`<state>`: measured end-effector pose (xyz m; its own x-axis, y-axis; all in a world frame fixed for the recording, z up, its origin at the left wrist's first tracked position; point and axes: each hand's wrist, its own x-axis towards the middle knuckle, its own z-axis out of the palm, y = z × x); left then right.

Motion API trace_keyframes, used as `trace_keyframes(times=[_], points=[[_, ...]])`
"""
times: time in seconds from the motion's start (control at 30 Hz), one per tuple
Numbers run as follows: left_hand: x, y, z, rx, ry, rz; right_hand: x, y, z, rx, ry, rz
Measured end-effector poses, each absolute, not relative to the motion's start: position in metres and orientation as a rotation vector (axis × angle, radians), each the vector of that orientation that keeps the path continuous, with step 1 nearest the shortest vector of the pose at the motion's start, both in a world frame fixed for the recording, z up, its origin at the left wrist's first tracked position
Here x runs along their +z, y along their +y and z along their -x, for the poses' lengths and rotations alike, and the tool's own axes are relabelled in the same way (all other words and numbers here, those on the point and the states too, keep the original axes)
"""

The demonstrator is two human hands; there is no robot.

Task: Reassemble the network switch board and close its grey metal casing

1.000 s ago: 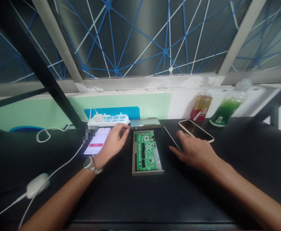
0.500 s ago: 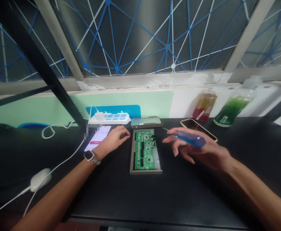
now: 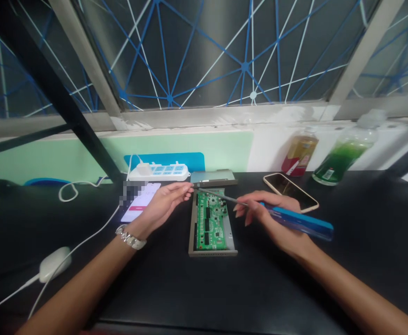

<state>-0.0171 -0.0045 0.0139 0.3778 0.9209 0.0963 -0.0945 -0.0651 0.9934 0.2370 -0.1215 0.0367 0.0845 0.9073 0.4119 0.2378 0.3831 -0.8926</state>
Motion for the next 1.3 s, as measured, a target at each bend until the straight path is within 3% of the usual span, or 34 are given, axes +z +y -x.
trace_keyframes(times=[0.87,1.17,1.3], points=[[0.01,-0.018,0.002,0.994,0.696,-1.0,0.022,-0.12,-0.239,0.688,-1.471,1.041],[0.012,-0.024,-0.003,0.985,0.662,-0.983,0.024,-0.116,-0.231,1.002,-1.253,1.027],[0.014,-0.032,-0.012,0.955,0.644,-0.997,0.031,-0.108,-0.223,0.777,-1.391,0.977]])
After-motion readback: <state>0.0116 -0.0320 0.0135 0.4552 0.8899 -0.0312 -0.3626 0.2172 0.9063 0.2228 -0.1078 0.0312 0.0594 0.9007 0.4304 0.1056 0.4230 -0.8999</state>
